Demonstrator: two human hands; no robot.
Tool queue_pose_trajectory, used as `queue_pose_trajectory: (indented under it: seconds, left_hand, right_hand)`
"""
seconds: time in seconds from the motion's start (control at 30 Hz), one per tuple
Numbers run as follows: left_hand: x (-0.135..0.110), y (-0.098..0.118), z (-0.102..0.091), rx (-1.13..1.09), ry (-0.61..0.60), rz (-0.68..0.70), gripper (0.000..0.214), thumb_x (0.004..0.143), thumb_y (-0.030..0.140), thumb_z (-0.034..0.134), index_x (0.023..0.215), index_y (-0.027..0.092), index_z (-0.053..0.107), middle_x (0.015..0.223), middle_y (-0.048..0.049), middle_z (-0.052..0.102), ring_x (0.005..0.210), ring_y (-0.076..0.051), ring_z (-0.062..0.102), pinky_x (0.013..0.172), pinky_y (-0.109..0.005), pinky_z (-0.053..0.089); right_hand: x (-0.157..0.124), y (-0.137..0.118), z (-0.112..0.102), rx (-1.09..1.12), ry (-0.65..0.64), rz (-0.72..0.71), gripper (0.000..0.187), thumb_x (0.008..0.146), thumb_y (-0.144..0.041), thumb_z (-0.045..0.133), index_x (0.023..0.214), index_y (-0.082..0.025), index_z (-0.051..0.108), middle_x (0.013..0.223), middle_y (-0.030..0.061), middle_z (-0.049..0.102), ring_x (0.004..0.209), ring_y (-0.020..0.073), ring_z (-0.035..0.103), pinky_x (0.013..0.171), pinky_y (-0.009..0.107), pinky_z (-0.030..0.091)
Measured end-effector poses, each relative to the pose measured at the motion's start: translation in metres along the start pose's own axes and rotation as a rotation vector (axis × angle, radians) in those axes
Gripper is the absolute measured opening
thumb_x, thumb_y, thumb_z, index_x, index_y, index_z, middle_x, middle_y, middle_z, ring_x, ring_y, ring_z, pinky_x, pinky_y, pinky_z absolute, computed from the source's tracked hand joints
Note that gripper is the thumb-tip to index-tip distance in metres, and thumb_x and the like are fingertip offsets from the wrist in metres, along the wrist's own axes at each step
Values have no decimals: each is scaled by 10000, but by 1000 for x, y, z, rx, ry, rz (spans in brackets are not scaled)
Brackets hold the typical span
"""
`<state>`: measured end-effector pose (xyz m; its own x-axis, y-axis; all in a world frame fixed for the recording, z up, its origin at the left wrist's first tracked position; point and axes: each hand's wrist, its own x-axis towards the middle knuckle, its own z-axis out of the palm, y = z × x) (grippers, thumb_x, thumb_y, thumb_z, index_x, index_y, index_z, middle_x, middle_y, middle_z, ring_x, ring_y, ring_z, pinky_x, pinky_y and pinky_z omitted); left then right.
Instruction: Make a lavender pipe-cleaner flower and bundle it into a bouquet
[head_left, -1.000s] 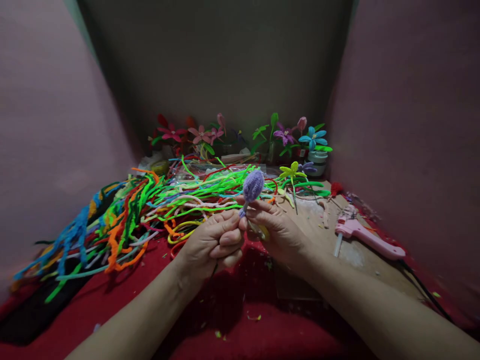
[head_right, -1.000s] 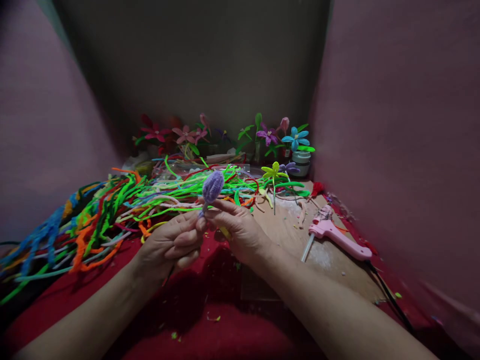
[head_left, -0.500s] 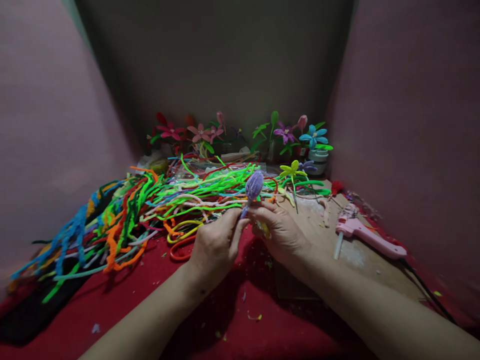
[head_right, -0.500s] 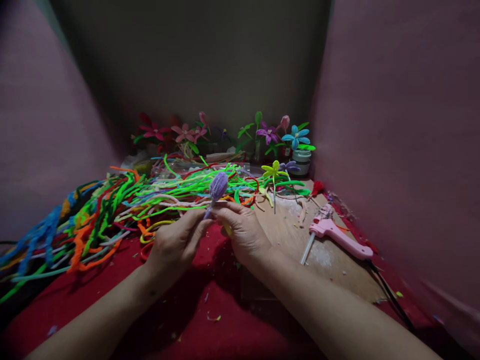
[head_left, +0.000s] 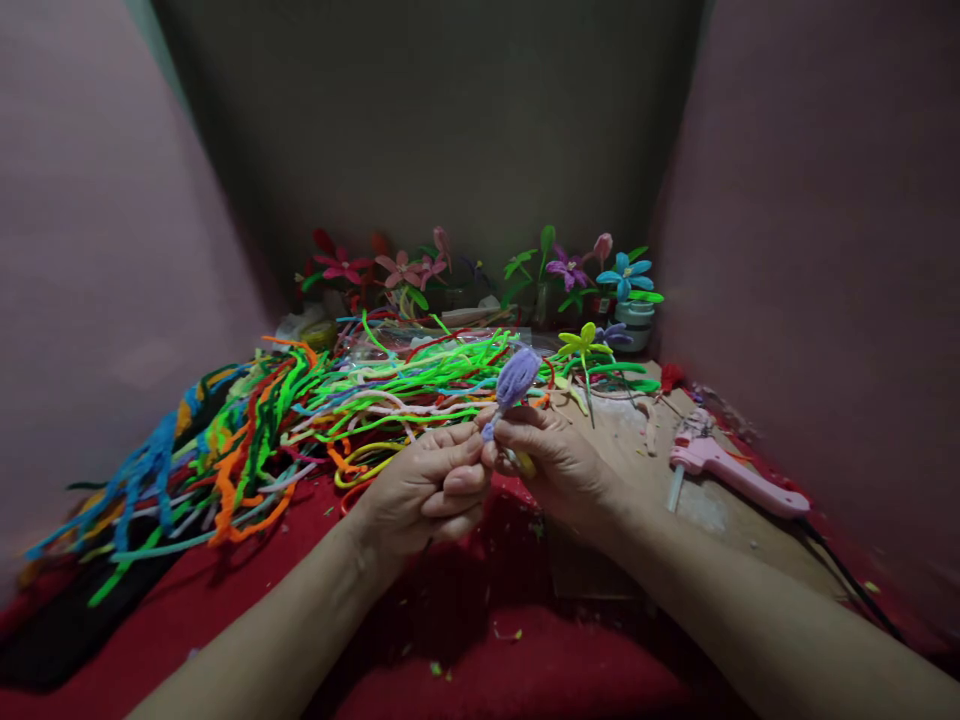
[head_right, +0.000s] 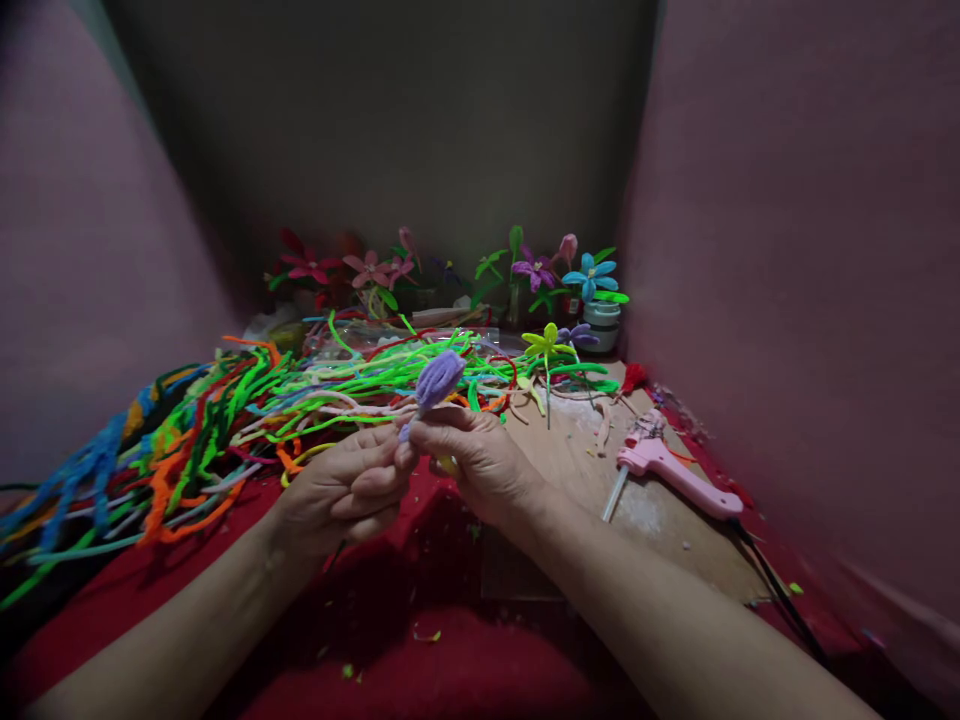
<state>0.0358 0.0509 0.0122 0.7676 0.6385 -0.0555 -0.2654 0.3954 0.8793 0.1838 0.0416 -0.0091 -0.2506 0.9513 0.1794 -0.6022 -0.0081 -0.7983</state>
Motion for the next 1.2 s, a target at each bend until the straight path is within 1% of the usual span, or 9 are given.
queue_pose_trajectory:
  seconds: [0.1,0.23,0.37,0.47,0.63,0.77,0.97,1.1,1.2]
  left_hand:
    - [1,-1,4,270,165,65,201,850,352,511,784,165,547,474,90,369,315,-20,178,311,-140,206]
    - [3,-9,7,980,514,397,159,805,334,569,845,180,577,628,13,543,504,-92,474,472,-189,350]
    - [4,-17,1,1413,592,579,121,840,244,487,818,196,596,697,-19,591,618,-131,535,605,-229,377]
    - [2,-14,3,1323,578,566,163,864,241,451,785,192,585,656,3,547,570,-108,475,598,-220,369]
    - [-1,-3,16,808,529,361,216,837,336,520,691,177,526,504,63,373,427,-60,309,417,-180,261]
    - [-2,1,18,392,381,188,212,834,347,533,711,180,489,440,95,341,327,-27,223,332,-145,202]
    - [0,1,6,80,159,82,157,849,304,528,774,165,528,452,115,318,286,2,133,275,-115,247]
    - [1,0,3,83,82,24,165,852,321,510,789,170,537,450,122,291,283,-5,96,261,-124,235]
    - [2,-3,7,467,290,151,230,847,375,499,741,173,525,475,84,391,311,-35,264,324,-154,277]
  right_hand:
    - [1,0,3,-23,108,-35,89,645,-225,732,719,-189,697,643,-19,627,579,87,514,581,226,379]
    - [2,3,5,-27,190,-73,76,637,-213,723,711,-200,710,678,-15,658,623,105,551,685,256,429]
    - [1,5,5,-78,207,-115,86,650,-239,724,729,-207,718,703,-9,677,685,128,582,767,289,440]
    - [0,4,4,-130,137,-122,85,683,-264,703,751,-215,719,768,3,688,738,139,593,814,314,431]
    - [0,-2,3,-187,83,-140,85,707,-261,688,770,-212,717,755,-8,674,712,118,574,752,287,428]
    - [-1,-5,3,-205,36,-154,72,730,-239,653,740,-200,713,678,-19,642,650,104,538,665,252,408]
    - [0,-3,-1,-145,44,-8,159,707,-280,690,840,-196,709,667,-16,627,559,76,471,488,203,278]
    - [0,-1,1,-136,73,-64,107,687,-259,705,768,-189,707,629,-23,607,546,77,460,514,211,320]
    - [0,0,3,-112,127,-108,50,679,-236,696,700,-191,696,640,-26,618,607,97,517,629,241,400]
